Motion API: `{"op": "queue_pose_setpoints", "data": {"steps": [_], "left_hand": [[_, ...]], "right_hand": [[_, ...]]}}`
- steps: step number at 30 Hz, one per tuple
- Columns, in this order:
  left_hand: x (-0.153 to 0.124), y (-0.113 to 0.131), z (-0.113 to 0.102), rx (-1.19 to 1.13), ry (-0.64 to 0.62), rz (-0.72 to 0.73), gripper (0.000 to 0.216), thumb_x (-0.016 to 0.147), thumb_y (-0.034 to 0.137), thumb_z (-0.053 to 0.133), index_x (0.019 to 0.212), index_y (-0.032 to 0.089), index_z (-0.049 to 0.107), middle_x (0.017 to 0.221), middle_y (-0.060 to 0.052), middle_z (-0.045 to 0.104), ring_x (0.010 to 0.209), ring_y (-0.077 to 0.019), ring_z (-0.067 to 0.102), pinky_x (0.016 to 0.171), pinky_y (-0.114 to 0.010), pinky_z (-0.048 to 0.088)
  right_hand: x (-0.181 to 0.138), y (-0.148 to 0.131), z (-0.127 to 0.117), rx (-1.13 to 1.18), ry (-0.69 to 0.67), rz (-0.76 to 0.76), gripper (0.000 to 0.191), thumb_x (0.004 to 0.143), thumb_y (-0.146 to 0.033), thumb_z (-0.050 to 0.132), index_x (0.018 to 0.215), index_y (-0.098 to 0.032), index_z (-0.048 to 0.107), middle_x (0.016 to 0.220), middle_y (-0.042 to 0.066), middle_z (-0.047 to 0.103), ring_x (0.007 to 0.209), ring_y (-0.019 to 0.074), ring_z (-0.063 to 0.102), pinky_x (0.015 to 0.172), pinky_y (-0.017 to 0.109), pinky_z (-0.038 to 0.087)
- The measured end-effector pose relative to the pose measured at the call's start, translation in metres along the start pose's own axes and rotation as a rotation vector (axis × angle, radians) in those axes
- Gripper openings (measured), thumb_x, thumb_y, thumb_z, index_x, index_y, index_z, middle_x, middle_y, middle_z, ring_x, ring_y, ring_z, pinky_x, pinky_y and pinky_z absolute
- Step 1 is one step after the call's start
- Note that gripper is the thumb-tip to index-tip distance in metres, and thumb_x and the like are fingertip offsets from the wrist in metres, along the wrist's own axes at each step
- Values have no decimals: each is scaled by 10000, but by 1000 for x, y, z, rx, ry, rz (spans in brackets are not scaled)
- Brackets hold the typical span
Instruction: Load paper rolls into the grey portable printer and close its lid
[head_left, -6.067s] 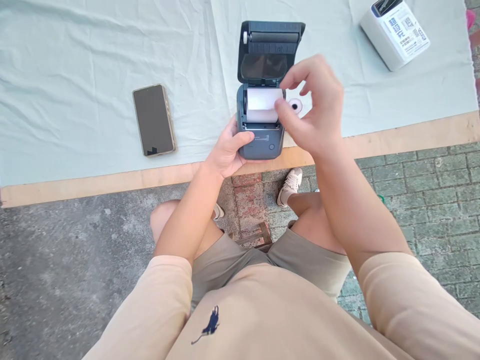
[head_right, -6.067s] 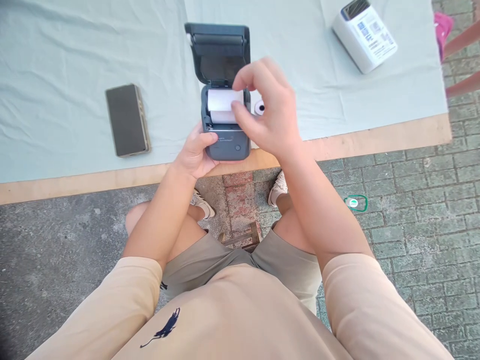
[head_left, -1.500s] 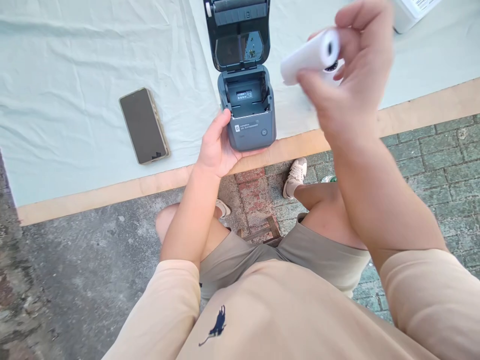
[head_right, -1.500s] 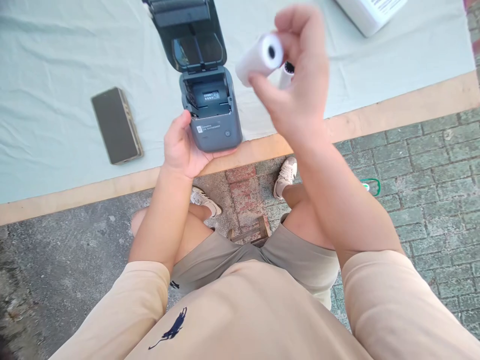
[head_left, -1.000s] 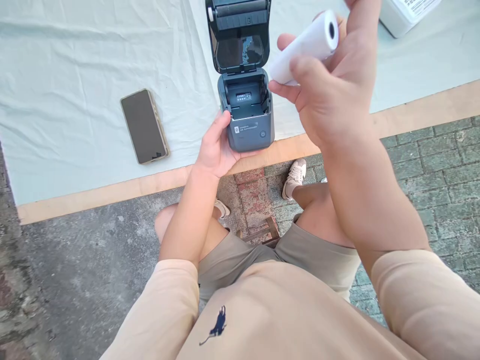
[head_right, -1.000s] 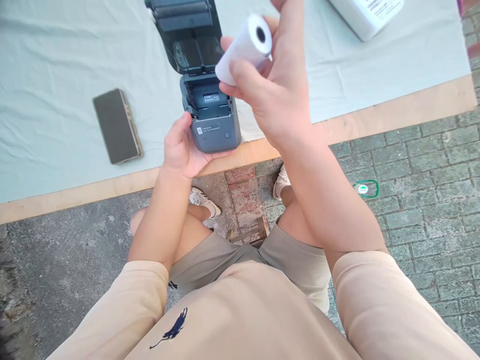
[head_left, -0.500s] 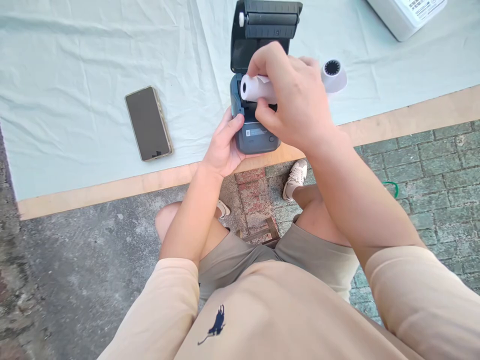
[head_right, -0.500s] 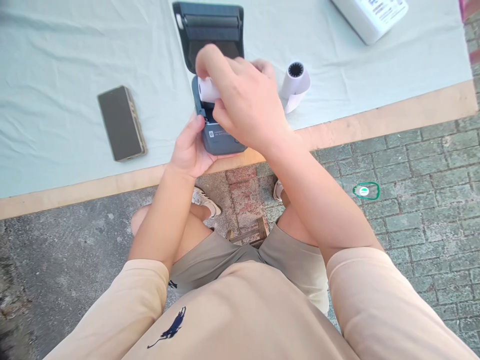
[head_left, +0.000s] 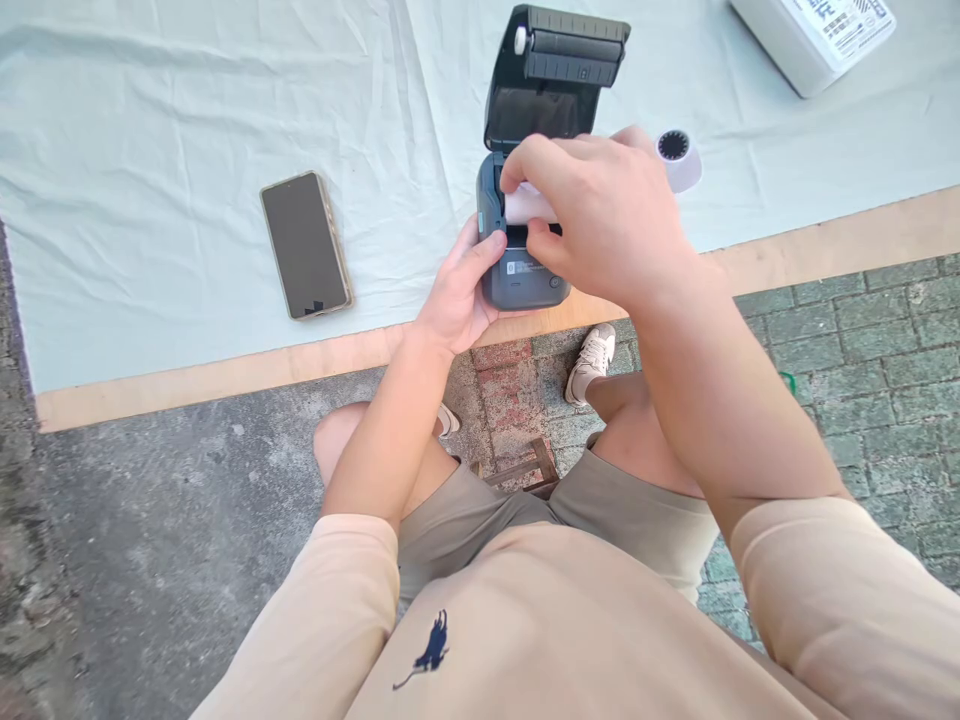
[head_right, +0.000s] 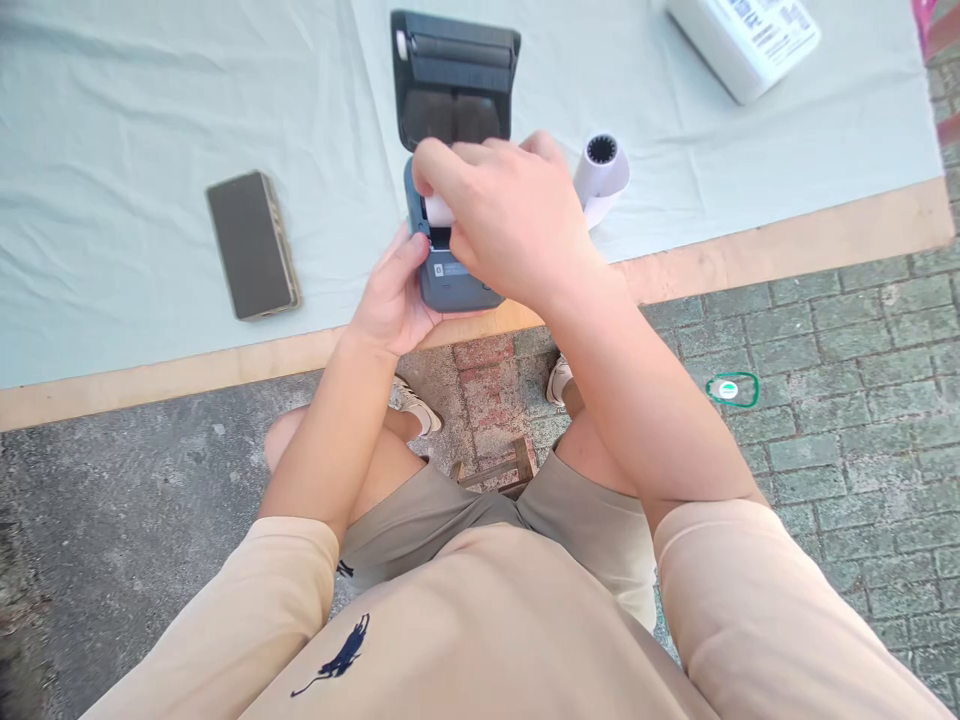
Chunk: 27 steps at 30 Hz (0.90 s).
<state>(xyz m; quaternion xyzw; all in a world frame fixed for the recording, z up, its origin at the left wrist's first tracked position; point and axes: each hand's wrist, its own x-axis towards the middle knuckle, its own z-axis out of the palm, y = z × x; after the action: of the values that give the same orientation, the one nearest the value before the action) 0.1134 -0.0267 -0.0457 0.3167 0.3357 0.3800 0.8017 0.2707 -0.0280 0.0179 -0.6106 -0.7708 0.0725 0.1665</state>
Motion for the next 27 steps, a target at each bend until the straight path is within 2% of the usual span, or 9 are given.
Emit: {"op": "queue_pose_setpoints", "data": {"steps": [3, 5, 8, 11, 14, 19, 24, 27], "left_hand": [[1, -1, -1, 2, -2, -7, 254, 985, 398, 603, 1212, 286, 628, 1322, -16, 744, 1451, -302, 584, 1138, -516, 587], [1, -1, -2, 21, 4, -18, 274, 997, 415, 586, 1240, 293, 619, 1329, -14, 742, 1435, -308, 599, 1119, -534, 596], [1, -2, -4, 36, 10, -25, 289, 1000, 453, 578, 1233, 285, 614, 1327, -19, 741, 1424, -325, 606, 1086, -557, 612], [2, -1, -3, 24, 6, -25, 289, 988, 466, 595, 1198, 269, 611, 1306, -31, 744, 1431, -339, 598, 1066, -562, 624], [1, 0, -1, 23, 9, -23, 252, 997, 428, 580, 1199, 280, 596, 1363, -16, 721, 1453, -322, 579, 1080, -538, 622], [1, -1, -3, 51, -1, -25, 303, 999, 473, 586, 1233, 281, 576, 1415, -24, 698, 1431, -331, 598, 1069, -540, 628], [6, -5, -12, 31, -19, -40, 332, 1008, 484, 531, 1240, 256, 599, 1314, -46, 735, 1440, -339, 586, 1078, -540, 612], [9, -7, -16, 25, -35, -45, 357, 1010, 515, 502, 1225, 250, 605, 1238, -56, 744, 1434, -345, 589, 1077, -544, 607]], "right_hand": [[2, 5, 2, 90, -19, -37, 444, 738, -65, 496, 1076, -334, 598, 1202, 48, 719, 1029, 331, 683, 819, 491, 507], [2, 9, 4, 110, 16, -48, 487, 732, -54, 484, 1129, -309, 608, 1238, 72, 702, 1049, 314, 679, 799, 459, 509], [2, 14, 7, 127, 56, -49, 436, 721, -81, 517, 1068, -329, 610, 1095, 38, 742, 959, 297, 691, 785, 446, 516], [2, 18, 11, 281, 130, -47, 335, 705, -99, 552, 932, -342, 593, 970, -14, 765, 927, 273, 717, 831, 437, 537], [4, 22, 16, 421, 169, -30, 278, 709, -117, 560, 885, -328, 603, 906, -40, 774, 886, 248, 730, 876, 433, 550], [8, 22, 23, 407, 169, -24, 243, 683, -114, 561, 807, -318, 608, 854, -20, 759, 878, 258, 719, 852, 435, 558], [1, 17, 9, 427, 323, -139, 272, 747, -27, 540, 794, -292, 575, 885, -16, 749, 873, 225, 724, 819, 385, 558], [-5, 14, 4, 371, 262, -184, 286, 746, -17, 547, 822, -292, 567, 907, -26, 758, 871, 226, 727, 815, 384, 546]]}}
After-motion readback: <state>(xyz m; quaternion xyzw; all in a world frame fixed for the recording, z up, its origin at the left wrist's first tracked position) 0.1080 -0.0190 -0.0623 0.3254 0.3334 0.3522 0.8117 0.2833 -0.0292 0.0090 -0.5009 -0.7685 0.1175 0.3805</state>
